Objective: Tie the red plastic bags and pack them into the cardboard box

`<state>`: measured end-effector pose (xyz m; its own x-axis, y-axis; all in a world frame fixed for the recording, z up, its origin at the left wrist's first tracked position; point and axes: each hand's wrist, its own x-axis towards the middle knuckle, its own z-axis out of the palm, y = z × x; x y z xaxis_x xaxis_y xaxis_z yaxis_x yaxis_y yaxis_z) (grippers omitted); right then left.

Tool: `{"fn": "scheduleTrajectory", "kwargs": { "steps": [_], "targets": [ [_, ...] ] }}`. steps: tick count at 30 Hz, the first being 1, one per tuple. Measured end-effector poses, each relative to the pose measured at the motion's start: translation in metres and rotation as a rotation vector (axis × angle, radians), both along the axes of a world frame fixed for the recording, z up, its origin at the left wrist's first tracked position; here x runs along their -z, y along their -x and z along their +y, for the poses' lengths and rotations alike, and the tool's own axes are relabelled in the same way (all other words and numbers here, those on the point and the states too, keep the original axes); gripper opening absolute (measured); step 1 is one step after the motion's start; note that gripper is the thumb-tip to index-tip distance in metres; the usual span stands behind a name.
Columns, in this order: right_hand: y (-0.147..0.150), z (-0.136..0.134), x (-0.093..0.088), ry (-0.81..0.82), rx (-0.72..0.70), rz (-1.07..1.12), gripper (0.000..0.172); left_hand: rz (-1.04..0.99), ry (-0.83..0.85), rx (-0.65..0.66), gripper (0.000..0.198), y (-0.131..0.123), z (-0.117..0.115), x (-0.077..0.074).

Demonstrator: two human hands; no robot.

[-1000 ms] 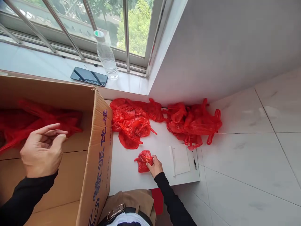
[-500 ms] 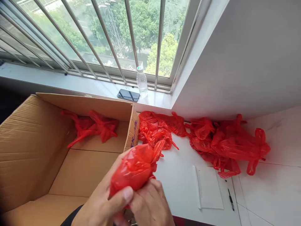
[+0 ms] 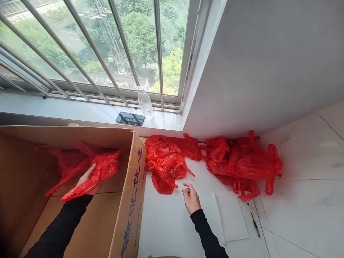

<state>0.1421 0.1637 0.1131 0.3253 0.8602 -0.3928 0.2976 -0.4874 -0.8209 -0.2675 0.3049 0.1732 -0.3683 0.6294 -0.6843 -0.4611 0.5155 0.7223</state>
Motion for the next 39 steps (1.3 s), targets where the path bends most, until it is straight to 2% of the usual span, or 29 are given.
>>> {"fn": "scheduleTrajectory", "kwargs": {
  "steps": [3, 6, 10, 12, 14, 16, 18, 21, 24, 26, 27, 28, 29, 30, 31, 32, 34, 36, 39],
  "targets": [
    [-0.010, 0.017, 0.030, 0.040, 0.047, -0.140, 0.039, 0.106, 0.078, 0.002, 0.034, 0.006, -0.004, 0.026],
    [-0.013, 0.049, 0.045, 0.050, 0.068, -0.257, 0.044, 0.199, 0.132, 0.064, 0.034, 0.010, -0.030, 0.036],
    [-0.003, 0.084, 0.051, 0.104, 0.047, -0.280, 0.044, 0.275, 0.187, 0.263, 0.028, 0.008, -0.055, 0.029],
    [0.002, 0.090, 0.045, 0.133, 0.019, -0.252, 0.038, 0.328, 0.201, 0.334, 0.026, 0.008, -0.054, 0.023],
    [0.004, 0.091, 0.032, 0.131, -0.012, -0.219, 0.031, 0.394, 0.188, 0.368, 0.026, 0.009, -0.050, 0.013],
    [0.003, 0.087, 0.010, 0.088, -0.033, -0.189, 0.026, 0.452, 0.142, 0.394, 0.026, 0.006, -0.045, -0.004],
    [0.002, 0.082, -0.020, 0.006, -0.038, -0.154, 0.028, 0.476, 0.064, 0.449, 0.025, -0.004, -0.040, -0.030],
    [0.012, 0.074, -0.086, -0.166, -0.034, -0.081, 0.042, 0.455, -0.116, 0.583, 0.026, -0.034, -0.037, -0.090],
    [0.045, 0.062, -0.167, -0.329, -0.098, 0.025, 0.042, 0.377, -0.293, 0.739, 0.042, -0.077, -0.044, -0.158],
    [0.076, 0.052, -0.216, -0.450, -0.245, 0.178, 0.036, 0.345, -0.405, 0.836, 0.060, -0.100, -0.052, -0.190],
    [0.091, 0.046, -0.234, -0.477, -0.382, 0.217, 0.036, 0.380, -0.460, 0.821, 0.070, -0.107, -0.056, -0.200],
    [0.104, 0.041, -0.246, -0.491, -0.540, 0.216, 0.043, 0.437, -0.492, 0.749, 0.078, -0.110, -0.059, -0.204],
    [0.113, 0.038, -0.252, -0.550, -0.628, 0.189, 0.052, 0.506, -0.507, 0.638, 0.080, -0.109, -0.060, -0.205],
    [0.118, 0.035, -0.251, -0.592, -0.678, 0.168, 0.059, 0.571, -0.502, 0.511, 0.078, -0.103, -0.060, -0.201],
    [0.118, 0.034, -0.243, -0.617, -0.691, 0.146, 0.063, 0.615, -0.480, 0.394, 0.071, -0.093, -0.057, -0.194],
    [0.113, 0.033, -0.228, -0.612, -0.664, 0.136, 0.064, 0.628, -0.459, 0.330, 0.063, -0.081, -0.053, -0.184],
    [0.092, 0.035, -0.185, -0.483, -0.544, 0.140, 0.054, 0.581, -0.397, 0.333, 0.049, -0.055, -0.042, -0.157],
    [0.064, 0.035, -0.133, -0.256, -0.340, 0.148, 0.040, 0.530, -0.335, 0.365, 0.040, -0.033, -0.032, -0.125],
    [0.030, 0.028, -0.060, -0.117, -0.230, 0.071, 0.035, 0.493, -0.283, 0.414, 0.031, -0.021, -0.017, -0.077]
  ]
}}
